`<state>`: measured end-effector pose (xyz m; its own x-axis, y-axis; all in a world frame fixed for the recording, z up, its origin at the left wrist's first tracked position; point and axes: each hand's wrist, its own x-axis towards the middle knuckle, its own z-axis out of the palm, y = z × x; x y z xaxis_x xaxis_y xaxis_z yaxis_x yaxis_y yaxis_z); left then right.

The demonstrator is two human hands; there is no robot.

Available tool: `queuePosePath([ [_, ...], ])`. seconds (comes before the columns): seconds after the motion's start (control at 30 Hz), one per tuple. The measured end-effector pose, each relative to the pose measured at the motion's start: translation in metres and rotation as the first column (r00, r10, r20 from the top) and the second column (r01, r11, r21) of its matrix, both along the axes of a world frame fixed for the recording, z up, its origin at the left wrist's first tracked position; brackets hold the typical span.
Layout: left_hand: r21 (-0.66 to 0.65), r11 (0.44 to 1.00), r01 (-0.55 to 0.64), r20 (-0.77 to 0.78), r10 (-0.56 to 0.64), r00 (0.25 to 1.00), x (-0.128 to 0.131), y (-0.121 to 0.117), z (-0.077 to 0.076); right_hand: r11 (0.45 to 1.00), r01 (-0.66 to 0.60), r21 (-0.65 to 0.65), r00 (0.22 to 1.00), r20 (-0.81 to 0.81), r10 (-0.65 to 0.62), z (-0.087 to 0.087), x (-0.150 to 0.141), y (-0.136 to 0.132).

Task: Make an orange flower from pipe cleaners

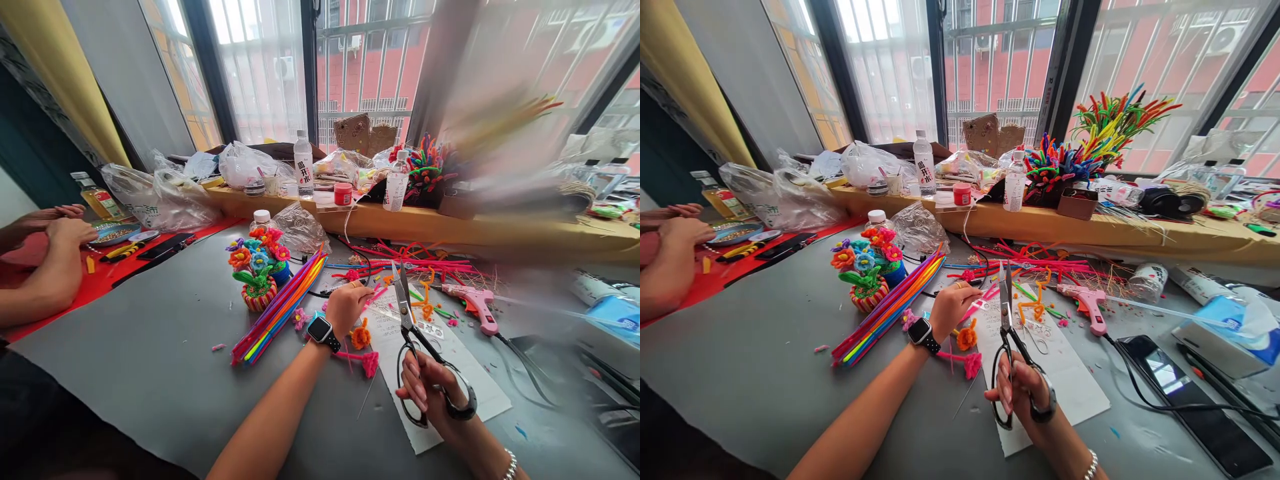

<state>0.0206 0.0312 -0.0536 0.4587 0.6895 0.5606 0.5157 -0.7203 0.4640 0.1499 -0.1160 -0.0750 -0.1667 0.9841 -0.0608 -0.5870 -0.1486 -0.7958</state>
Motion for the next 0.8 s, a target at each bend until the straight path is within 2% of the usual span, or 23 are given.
queuePosePath([
  [0.17, 0.01, 1.0, 0.025, 0.027, -0.026, 0.999, -0.002, -0.001, 0.001, 0.99, -0.107, 0.096, 0.993, 0.049, 0.103, -0.005, 0.002, 0.0],
  [0.43, 0.05, 0.996, 0.07, 0.036, -0.072, 0.997, -0.006, -0.003, 0.004, 0.965, -0.22, 0.144, 0.975, -0.005, 0.223, 0.005, 0.001, 0.002],
  [0.63, 0.075, 0.994, 0.079, 0.0, -0.08, 0.997, -0.007, -0.004, 0.004, 0.978, -0.193, 0.072, 0.98, -0.031, 0.196, -0.007, 0.008, 0.0],
  [0.8, 0.067, 0.997, 0.039, -0.028, -0.038, 0.999, -0.008, -0.002, 0.003, 0.975, -0.213, 0.062, 0.977, 0.002, 0.213, -0.007, 0.011, 0.0],
])
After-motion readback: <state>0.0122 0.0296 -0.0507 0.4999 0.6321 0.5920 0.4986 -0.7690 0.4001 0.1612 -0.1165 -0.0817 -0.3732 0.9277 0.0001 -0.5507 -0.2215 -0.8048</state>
